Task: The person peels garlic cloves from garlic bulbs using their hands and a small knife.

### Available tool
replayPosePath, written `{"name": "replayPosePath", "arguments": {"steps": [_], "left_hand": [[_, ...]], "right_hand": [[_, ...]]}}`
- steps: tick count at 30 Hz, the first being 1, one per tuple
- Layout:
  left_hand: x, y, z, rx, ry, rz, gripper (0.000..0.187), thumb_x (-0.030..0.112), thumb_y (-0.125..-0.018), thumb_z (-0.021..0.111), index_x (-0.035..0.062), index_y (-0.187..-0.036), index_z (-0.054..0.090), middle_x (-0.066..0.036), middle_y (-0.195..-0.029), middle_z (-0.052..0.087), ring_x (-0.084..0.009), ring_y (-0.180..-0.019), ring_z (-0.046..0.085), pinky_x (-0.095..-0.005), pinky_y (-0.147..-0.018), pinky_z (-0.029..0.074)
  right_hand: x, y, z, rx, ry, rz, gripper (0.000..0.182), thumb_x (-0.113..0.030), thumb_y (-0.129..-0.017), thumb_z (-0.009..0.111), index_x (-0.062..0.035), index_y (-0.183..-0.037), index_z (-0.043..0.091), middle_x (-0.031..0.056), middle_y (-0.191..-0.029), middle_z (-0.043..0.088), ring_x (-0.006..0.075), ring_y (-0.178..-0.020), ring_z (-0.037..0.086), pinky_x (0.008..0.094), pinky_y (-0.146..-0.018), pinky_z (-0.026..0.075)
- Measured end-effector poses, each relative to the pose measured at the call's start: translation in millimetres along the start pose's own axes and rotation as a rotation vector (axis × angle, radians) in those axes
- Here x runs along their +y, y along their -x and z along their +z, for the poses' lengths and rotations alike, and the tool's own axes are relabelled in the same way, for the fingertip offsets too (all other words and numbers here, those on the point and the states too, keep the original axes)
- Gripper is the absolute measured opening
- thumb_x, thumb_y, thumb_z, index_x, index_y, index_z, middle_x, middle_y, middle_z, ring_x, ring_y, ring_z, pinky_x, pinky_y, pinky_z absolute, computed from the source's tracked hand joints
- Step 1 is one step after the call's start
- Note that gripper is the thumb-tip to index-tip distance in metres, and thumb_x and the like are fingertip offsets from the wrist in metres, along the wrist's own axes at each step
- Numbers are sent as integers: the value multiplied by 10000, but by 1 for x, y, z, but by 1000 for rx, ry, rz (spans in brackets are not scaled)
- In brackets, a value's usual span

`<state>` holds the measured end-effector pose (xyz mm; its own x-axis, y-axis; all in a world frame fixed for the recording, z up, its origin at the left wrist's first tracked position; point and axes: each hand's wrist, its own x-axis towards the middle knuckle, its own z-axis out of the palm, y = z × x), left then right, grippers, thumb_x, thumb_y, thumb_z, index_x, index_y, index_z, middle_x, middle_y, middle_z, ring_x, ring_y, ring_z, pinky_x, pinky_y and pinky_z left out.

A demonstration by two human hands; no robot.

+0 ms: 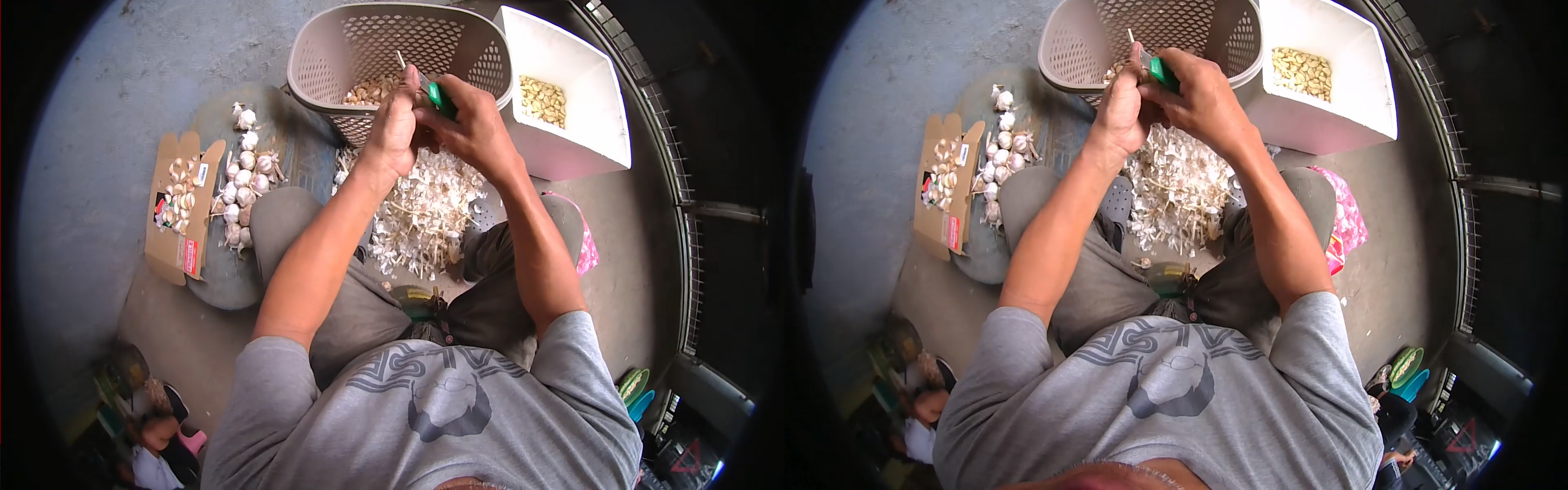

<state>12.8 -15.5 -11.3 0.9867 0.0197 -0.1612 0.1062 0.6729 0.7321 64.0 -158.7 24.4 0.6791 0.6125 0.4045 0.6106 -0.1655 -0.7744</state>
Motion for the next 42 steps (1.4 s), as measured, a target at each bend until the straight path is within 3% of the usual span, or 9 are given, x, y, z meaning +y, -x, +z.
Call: {"name": "replayPosePath", "arguments": {"steps": [1,2,10,13,17,20,29,35,42], "left_hand": [[3,3,0,-35,-15,-37,466,537,-1080,423,137,-946,621,-32,-744,641,-169,-622,630,-320,-528,503],[-3,3,10,137,-58,-4,509,550,-1081,396,150,-845,604,-26,-629,577,-169,-511,554,-297,-458,421],[-12,-2,3,60,-29,18,548,701,-998,441,194,-843,580,25,-640,526,-124,-475,506,-269,-382,367],[-9,-5,-2,25,-48,-13,527,682,-1011,438,199,-876,601,26,-652,542,-124,-463,508,-283,-372,382],[-11,1,-2,128,90,-87,429,471,-1060,440,178,-792,603,19,-571,540,-116,-379,447,-291,-324,337],[-3,9,13,247,90,-130,437,457,-1040,440,193,-706,539,23,-500,452,-129,-335,356,-299,-311,270],[-9,9,-4,175,231,-275,363,402,-994,541,200,-694,562,36,-516,484,-118,-344,381,-296,-321,315],[-13,14,-8,170,298,-253,324,360,-993,583,187,-721,600,29,-567,542,-113,-353,390,-277,-357,369],[-14,11,-15,-67,309,-222,299,405,-961,663,155,-800,633,26,-605,596,-90,-382,446,-238,-366,379]], "right_hand": [[-3,1,-1,-33,-64,65,329,-227,-915,781,35,-959,587,133,-731,615,174,-645,632,353,-589,509],[-5,2,-3,-64,-127,130,317,-218,-922,772,33,-949,580,131,-729,624,177,-636,647,350,-579,513],[-6,-1,10,-23,-200,409,386,-327,-985,702,11,-867,558,139,-644,609,189,-556,623,354,-533,494],[-4,-3,11,26,86,163,383,-308,-972,712,22,-855,555,200,-658,584,273,-534,572,397,-533,465],[1,-2,15,10,10,66,275,-180,-957,688,36,-863,547,251,-698,580,389,-576,556,430,-560,465],[5,-3,15,-33,2,11,234,-149,-955,675,31,-875,548,247,-700,587,399,-597,585,443,-573,475],[-2,7,19,-21,7,-17,195,-112,-919,676,23,-888,540,246,-766,610,452,-737,624,478,-642,486],[-3,15,21,-39,59,-19,213,-132,-915,681,15,-909,527,243,-785,605,469,-756,605,497,-661,475],[-4,17,19,-22,-204,178,316,-256,-972,690,19,-931,538,212,-713,603,349,-676,673,435,-594,498]]}}
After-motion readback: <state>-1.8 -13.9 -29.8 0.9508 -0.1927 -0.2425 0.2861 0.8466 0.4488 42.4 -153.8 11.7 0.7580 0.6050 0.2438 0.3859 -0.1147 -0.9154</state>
